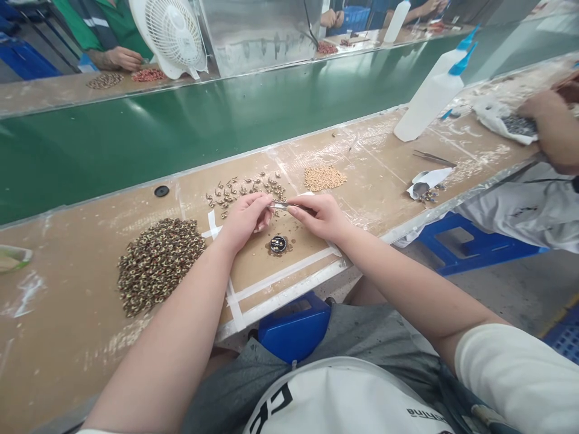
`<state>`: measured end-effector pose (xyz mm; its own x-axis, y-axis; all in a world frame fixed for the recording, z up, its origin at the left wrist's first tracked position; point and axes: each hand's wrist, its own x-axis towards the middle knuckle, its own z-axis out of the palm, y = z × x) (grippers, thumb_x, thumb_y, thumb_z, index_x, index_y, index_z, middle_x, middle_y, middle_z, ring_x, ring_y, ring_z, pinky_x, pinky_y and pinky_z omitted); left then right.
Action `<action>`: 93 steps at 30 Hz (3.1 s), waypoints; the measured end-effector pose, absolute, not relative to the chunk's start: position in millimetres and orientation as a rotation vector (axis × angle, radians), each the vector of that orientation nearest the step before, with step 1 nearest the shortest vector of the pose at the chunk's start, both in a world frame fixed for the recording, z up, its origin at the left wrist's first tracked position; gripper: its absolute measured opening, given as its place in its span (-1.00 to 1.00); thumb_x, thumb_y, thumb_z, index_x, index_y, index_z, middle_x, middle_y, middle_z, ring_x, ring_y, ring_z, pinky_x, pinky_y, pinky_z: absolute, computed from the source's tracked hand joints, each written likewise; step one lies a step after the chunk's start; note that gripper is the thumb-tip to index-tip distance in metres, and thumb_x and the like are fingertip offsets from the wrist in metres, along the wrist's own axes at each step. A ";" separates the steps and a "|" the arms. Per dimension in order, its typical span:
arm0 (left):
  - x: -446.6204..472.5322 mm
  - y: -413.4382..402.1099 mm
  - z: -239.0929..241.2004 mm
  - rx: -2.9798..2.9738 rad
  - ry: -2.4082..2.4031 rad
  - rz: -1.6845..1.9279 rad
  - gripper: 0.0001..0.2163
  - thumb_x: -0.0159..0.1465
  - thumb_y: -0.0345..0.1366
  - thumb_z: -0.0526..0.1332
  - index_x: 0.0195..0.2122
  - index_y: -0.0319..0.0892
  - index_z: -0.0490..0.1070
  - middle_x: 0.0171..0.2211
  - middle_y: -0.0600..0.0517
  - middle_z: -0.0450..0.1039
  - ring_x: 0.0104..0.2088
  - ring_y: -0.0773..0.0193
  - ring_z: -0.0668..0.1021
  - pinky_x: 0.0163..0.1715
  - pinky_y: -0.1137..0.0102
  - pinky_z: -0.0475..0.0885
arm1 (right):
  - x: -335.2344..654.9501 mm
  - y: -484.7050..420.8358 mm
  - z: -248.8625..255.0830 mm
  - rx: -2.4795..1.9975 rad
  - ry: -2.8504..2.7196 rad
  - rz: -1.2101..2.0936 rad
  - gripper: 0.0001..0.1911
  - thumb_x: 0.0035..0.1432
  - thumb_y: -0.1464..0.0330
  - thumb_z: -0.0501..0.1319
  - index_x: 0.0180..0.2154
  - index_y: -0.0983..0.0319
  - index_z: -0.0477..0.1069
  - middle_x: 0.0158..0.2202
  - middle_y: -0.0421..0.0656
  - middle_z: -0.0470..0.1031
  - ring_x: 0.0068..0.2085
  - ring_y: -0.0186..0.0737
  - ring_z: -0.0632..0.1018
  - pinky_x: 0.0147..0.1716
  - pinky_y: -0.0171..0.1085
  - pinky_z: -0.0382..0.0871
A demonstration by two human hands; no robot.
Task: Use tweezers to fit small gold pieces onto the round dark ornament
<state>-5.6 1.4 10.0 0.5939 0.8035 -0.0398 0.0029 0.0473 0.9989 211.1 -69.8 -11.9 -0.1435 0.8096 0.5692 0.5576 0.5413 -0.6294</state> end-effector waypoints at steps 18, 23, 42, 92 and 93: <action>-6.2 2.4 7.9 1.474 0.759 0.671 -0.69 0.40 -0.07 0.26 -0.42 -0.14 0.45 -0.64 0.12 0.36 -0.67 0.41 0.31 -0.65 0.50 0.15 | 211.5 -70.3 -16.2 -1.194 -1.836 0.383 -0.66 0.46 0.12 0.26 -0.03 0.21 0.69 -0.24 -0.10 0.73 -0.30 -0.22 0.64 -0.27 -0.24 0.44; -7.3 -0.3 10.9 1.556 0.792 0.692 -0.69 0.40 -0.09 0.24 -0.44 -0.15 0.47 -0.65 0.12 0.37 -0.66 0.40 0.33 -0.63 0.51 0.16 | 211.6 -69.7 -17.3 -1.177 -1.855 0.331 -0.70 0.46 0.17 0.28 -0.04 0.22 0.68 -0.24 -0.08 0.74 -0.29 -0.21 0.66 -0.24 -0.24 0.47; -10.4 0.5 11.6 1.268 0.709 0.761 -0.66 0.34 0.03 0.36 -0.35 -0.18 0.52 -0.58 0.09 0.42 -0.65 0.44 0.32 -0.65 0.54 0.11 | 207.9 -68.3 -18.6 -1.214 -1.758 0.204 -0.74 0.45 0.17 0.30 -0.09 0.18 0.69 -0.24 -0.10 0.75 -0.31 -0.20 0.68 -0.28 -0.21 0.51; -11.2 4.7 18.8 1.124 0.612 0.659 -0.68 0.27 -0.10 0.53 -0.31 -0.24 0.52 -0.47 0.11 0.44 -0.66 0.56 0.27 -0.65 0.60 0.16 | 212.3 -74.1 -8.8 -1.107 -1.795 0.004 -0.66 0.52 0.19 0.22 -0.12 0.25 0.70 -0.35 -0.13 0.72 -0.36 -0.32 0.65 -0.32 -0.33 0.46; -11.3 5.9 18.1 1.118 0.623 0.669 -0.67 0.25 -0.10 0.55 -0.31 -0.25 0.52 -0.46 0.10 0.45 -0.66 0.56 0.26 -0.65 0.61 0.17 | 213.1 -73.3 -9.9 -1.098 -1.790 0.009 -0.66 0.52 0.19 0.23 -0.11 0.25 0.70 -0.34 -0.13 0.72 -0.36 -0.31 0.65 -0.32 -0.33 0.46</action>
<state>-11.3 5.9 18.1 0.6500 0.7511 -0.1152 -0.1675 0.2895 0.9424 213.1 -73.3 -9.9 -0.0931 0.6745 0.7324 0.6670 0.5884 -0.4571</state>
